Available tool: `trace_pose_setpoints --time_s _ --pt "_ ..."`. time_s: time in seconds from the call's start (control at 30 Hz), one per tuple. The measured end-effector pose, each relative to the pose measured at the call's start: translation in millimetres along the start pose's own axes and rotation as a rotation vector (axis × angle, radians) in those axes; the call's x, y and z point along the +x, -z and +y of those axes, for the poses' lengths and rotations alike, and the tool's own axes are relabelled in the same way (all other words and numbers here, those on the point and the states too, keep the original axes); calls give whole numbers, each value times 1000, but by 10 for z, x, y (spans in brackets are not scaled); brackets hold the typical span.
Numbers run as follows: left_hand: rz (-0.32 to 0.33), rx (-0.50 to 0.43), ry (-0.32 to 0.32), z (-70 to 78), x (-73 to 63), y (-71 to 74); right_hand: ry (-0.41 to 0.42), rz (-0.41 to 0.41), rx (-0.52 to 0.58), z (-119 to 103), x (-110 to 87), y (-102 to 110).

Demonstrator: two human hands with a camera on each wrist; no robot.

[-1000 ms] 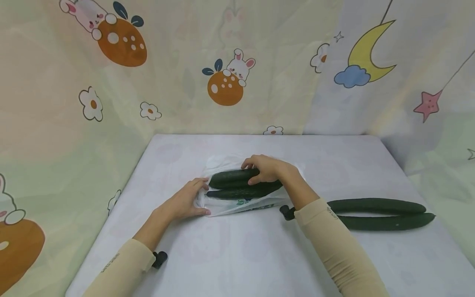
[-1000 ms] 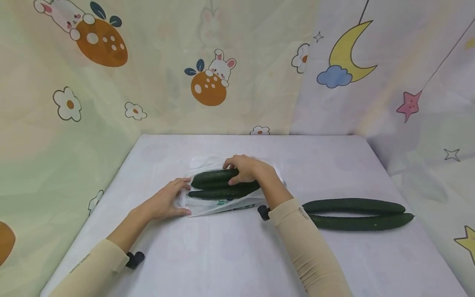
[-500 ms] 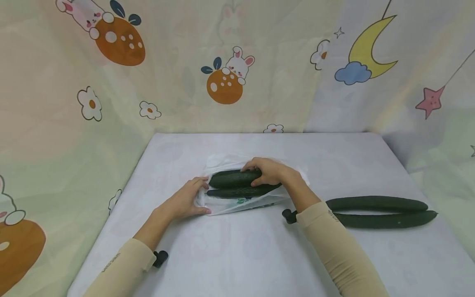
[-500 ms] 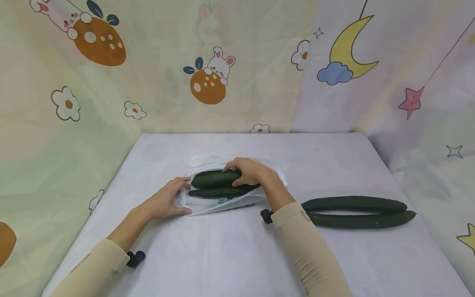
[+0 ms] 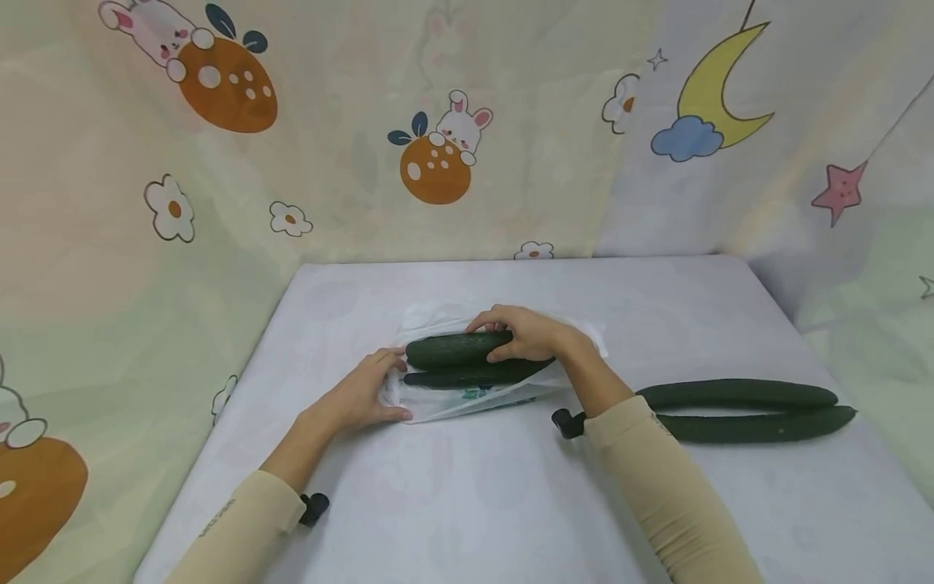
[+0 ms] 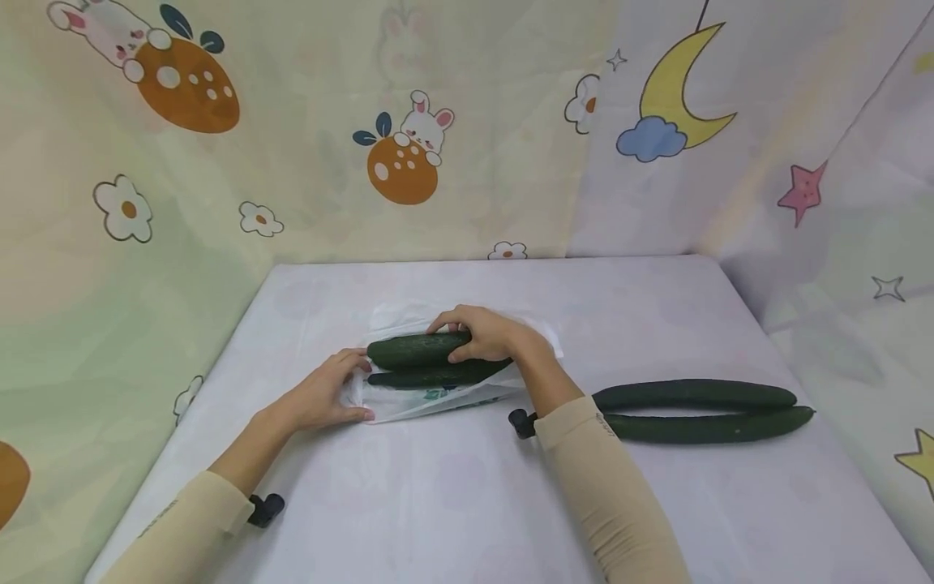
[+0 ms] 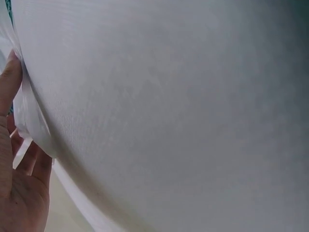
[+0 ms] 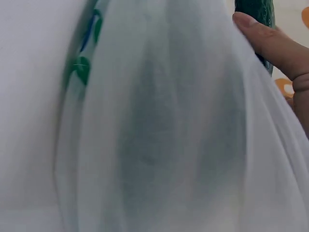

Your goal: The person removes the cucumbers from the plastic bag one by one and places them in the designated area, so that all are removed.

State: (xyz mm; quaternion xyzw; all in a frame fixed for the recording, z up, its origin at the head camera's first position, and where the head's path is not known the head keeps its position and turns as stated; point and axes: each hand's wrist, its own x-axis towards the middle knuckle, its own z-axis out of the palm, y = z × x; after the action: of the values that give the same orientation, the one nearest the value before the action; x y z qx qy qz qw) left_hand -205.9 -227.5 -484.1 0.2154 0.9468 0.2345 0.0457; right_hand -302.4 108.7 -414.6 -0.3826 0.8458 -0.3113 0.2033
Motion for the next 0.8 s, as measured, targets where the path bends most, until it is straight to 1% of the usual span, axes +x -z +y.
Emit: trace_pose_setpoints --time_s 0.23,0.43,0.57,0.73,0.8 --pt "-17 2 26 17 9 6 40 26 37 -108 -34 34" --pt "-14 -2 38 20 -10 3 115 46 8 -203 -62 58" --pt "-4 -8 26 21 -12 4 150 52 -3 -296 -87 98" --pt "11 -17 -3 23 -8 8 169 58 10 -405 -131 156" --pt "7 -12 1 19 -9 4 181 61 16 -439 -143 170"
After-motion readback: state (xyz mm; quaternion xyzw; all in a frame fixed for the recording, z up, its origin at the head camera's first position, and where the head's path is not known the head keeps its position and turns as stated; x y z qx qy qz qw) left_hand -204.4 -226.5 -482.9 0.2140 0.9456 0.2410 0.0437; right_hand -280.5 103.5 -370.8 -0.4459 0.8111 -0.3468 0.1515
